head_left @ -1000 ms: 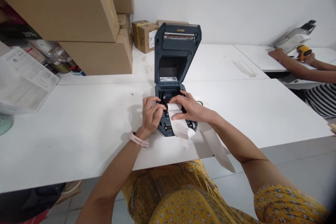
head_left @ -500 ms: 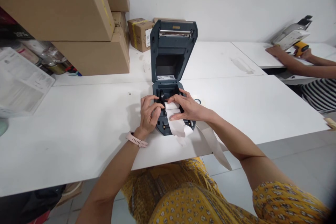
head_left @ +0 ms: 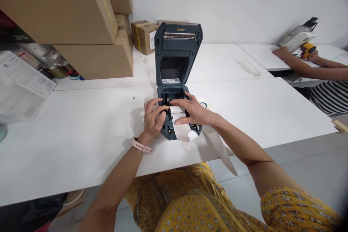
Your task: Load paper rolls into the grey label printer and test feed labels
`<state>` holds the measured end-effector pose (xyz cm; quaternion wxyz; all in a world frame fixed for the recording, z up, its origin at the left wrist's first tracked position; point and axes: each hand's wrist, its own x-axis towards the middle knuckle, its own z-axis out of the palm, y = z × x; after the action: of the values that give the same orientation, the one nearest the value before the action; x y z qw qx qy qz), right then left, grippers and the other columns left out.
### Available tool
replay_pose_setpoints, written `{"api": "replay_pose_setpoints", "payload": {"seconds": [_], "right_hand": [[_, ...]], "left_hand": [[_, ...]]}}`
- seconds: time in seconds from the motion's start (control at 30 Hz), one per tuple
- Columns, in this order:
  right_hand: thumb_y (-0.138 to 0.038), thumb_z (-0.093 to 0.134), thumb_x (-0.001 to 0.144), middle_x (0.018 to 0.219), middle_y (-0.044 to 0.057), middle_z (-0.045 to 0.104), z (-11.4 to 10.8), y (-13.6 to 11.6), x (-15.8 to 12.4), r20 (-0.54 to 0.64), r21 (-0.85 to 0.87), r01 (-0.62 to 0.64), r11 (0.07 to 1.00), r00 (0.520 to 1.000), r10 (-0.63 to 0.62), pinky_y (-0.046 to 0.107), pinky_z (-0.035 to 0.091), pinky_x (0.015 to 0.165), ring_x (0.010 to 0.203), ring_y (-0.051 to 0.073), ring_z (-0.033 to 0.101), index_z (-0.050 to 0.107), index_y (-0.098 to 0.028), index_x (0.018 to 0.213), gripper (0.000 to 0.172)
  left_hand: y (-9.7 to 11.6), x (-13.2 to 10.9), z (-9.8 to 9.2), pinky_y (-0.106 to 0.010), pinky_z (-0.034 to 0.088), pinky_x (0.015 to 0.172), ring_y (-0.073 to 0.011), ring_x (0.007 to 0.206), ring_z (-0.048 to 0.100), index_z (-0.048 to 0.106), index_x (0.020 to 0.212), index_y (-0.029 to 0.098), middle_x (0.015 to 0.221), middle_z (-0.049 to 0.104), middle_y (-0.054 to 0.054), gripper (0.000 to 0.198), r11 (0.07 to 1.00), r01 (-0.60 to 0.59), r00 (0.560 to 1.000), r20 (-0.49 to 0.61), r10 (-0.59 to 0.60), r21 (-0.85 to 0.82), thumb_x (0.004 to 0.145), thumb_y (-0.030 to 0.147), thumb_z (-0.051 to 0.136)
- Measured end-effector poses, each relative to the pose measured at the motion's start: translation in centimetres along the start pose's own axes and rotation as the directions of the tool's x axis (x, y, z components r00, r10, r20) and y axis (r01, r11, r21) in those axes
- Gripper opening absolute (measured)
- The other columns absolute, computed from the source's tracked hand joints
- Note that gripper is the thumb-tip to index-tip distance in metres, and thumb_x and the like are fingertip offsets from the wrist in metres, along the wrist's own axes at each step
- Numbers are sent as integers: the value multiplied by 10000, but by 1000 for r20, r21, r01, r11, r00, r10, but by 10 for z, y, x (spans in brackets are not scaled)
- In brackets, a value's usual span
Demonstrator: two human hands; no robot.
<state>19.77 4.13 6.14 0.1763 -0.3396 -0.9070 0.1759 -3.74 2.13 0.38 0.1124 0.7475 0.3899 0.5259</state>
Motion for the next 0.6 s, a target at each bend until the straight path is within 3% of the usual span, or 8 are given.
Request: {"api": "replay_pose_setpoints", "payload": {"seconds": [0.27,0.6], "right_hand": [[-728,670,906,1513,190,629,2,3,-3,44,-53,19,998,999,-17,648,160,1287,1311,362,636,267,-244,1679,997],[-680,670,927,1459,208,654,1,5,-2,71,-47,15,999,997,-12,662,143,1283,1307,356,625,300,-200,1678,965]], "left_hand": [[3,0,-6,-598,430,1186,-325,1403,468,828,1051,271,1431,652,-108,507,998,-54,990,132,51,20,1078,490,372],[3,1,-7,-591,446,1176,-328,1408,475,836,1040,271,1426,655,-108,449,996,-87,987,135,87,-7,1074,451,426]]}}
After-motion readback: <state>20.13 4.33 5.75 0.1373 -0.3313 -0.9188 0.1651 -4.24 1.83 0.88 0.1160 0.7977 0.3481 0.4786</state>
